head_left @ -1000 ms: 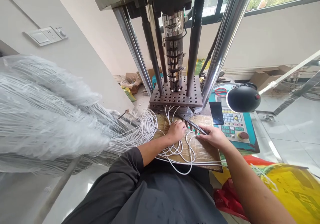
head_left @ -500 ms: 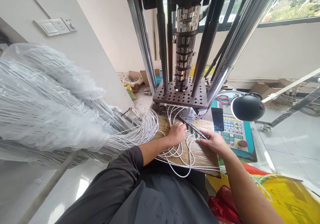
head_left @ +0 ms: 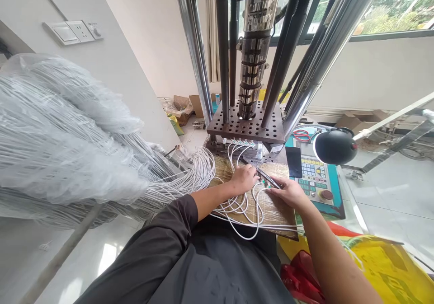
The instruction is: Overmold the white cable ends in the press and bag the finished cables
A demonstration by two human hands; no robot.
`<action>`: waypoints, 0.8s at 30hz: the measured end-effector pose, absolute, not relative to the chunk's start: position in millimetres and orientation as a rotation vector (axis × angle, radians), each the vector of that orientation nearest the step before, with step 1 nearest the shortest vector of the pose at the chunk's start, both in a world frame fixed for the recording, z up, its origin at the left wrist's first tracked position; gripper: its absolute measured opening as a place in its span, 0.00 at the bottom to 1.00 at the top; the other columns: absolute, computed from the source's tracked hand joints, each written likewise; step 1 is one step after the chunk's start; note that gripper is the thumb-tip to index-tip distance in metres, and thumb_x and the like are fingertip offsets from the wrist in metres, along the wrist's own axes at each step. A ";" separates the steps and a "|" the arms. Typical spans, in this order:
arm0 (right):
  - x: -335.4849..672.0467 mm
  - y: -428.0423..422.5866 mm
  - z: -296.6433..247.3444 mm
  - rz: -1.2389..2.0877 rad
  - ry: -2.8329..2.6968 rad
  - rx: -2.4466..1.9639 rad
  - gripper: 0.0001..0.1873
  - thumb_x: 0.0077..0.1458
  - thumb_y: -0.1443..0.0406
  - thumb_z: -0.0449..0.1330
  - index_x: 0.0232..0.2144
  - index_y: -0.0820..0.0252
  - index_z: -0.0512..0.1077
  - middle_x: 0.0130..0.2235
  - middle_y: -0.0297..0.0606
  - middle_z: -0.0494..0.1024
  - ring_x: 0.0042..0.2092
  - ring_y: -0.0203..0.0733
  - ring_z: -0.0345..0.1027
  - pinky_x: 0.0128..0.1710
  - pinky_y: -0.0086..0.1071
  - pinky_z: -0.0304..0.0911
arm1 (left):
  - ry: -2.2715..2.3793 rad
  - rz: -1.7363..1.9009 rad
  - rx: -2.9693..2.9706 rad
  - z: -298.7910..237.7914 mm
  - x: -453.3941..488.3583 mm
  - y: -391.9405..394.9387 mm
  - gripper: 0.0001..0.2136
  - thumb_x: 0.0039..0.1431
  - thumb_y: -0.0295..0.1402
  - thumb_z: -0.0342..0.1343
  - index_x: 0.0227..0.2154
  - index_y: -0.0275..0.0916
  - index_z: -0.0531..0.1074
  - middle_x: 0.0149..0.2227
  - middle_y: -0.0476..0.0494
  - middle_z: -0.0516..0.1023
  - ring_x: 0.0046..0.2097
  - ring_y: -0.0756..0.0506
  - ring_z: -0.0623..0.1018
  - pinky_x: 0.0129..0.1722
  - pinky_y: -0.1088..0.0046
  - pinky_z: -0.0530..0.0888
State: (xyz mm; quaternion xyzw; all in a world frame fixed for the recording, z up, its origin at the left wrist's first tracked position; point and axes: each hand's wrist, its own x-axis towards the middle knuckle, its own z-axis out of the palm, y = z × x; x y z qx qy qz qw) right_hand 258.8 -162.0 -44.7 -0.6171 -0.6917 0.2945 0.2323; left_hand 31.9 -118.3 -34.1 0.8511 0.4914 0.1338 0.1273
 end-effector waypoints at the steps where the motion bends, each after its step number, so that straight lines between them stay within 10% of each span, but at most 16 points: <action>1: 258.7 -161.9 -45.1 0.820 -1.899 -1.693 0.30 0.47 0.53 0.70 0.53 0.51 0.78 0.51 0.38 0.82 0.53 0.57 0.75 0.55 0.46 0.70 | 1.418 0.393 2.482 -32.4 32.1 -120.0 0.13 0.64 0.44 0.57 0.40 0.39 0.72 0.45 0.42 0.75 0.47 0.42 0.76 0.47 0.63 0.71; 16: 258.2 -164.8 -48.4 0.723 -1.952 -1.742 0.33 0.48 0.50 0.68 0.55 0.55 0.76 0.51 0.41 0.81 0.53 0.56 0.74 0.54 0.44 0.69 | 1.307 0.455 2.426 -24.5 30.7 -123.1 0.19 0.54 0.46 0.67 0.41 0.38 0.72 0.45 0.38 0.73 0.49 0.36 0.74 0.51 0.56 0.69; 24: 247.5 -180.3 -43.6 0.291 -2.081 -1.852 0.28 0.53 0.46 0.63 0.50 0.55 0.79 0.41 0.43 0.79 0.44 0.52 0.72 0.43 0.41 0.67 | 1.537 1.436 1.463 -20.5 -21.7 -87.4 0.22 0.55 0.38 0.67 0.50 0.42 0.68 0.60 0.35 0.64 0.64 0.36 0.63 0.63 0.56 0.62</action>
